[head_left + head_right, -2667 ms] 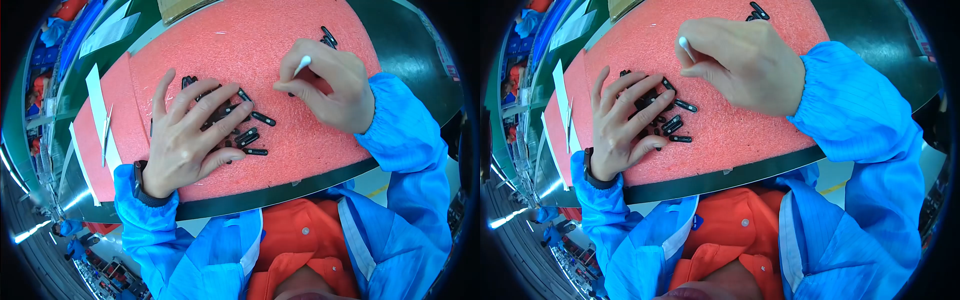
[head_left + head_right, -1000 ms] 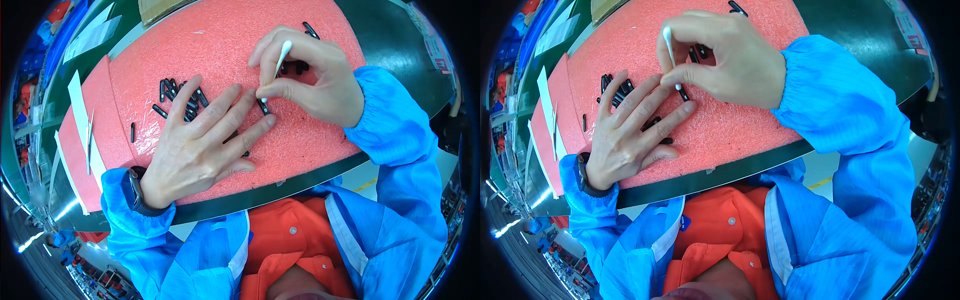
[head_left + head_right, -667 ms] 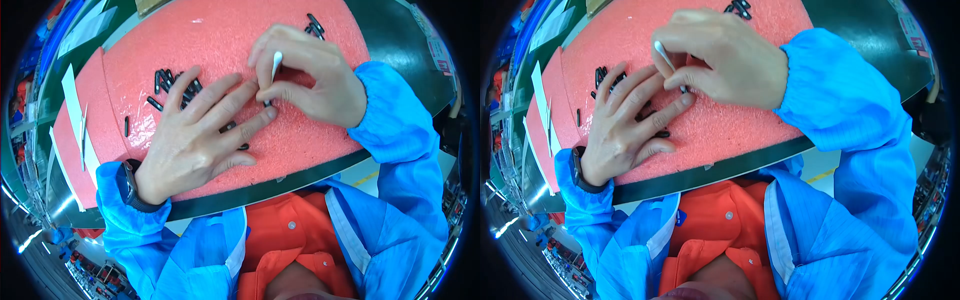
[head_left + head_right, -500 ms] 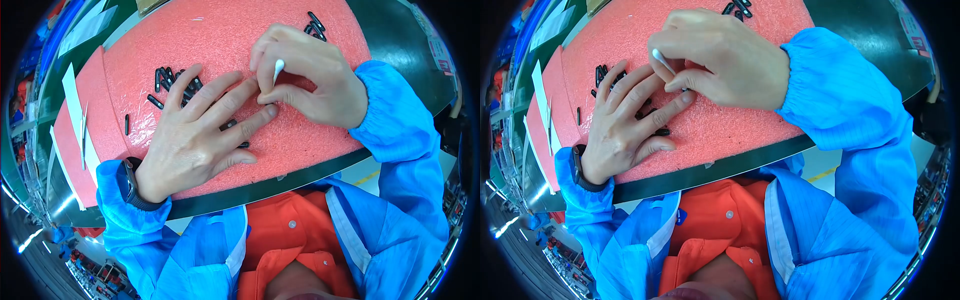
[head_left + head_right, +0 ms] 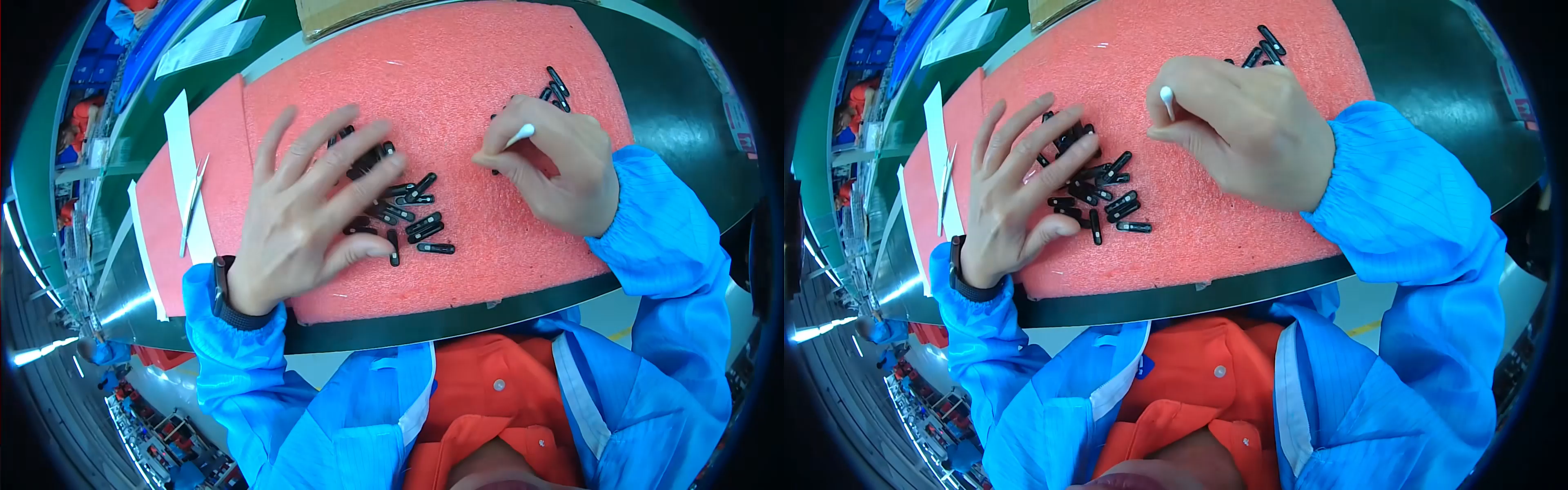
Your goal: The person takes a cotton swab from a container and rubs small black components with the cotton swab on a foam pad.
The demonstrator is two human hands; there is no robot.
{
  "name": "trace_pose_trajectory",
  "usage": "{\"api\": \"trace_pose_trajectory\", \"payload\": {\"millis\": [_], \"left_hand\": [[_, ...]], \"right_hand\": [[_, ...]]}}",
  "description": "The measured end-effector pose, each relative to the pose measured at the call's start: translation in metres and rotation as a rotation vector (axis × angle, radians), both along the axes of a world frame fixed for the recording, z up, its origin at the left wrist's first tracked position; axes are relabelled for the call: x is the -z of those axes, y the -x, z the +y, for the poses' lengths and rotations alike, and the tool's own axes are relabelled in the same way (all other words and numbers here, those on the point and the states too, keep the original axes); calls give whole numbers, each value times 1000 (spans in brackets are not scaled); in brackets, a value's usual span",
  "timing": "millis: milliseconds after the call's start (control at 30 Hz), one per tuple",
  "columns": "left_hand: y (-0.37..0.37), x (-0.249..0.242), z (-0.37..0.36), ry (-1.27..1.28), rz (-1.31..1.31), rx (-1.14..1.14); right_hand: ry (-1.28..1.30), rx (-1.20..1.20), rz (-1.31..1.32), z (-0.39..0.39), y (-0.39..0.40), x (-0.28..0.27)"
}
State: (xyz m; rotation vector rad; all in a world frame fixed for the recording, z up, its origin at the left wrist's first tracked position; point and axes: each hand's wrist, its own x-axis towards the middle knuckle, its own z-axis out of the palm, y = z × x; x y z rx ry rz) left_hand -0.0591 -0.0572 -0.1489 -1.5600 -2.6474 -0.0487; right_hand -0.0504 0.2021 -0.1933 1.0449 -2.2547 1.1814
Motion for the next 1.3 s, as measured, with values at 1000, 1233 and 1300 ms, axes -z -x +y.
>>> {"api": "trace_pose_trajectory", "payload": {"millis": [1000, 1233, 1300], "left_hand": [[-4, 25, 37, -125, -166, 36], [-3, 26, 37, -133, -170, 40], [-3, 26, 37, -134, -169, 40]], "right_hand": [[59, 19, -287, 4, 9, 4], [-45, 33, -266, 2, 10, 3], [-51, 54, -264, 1, 10, 3]]}}
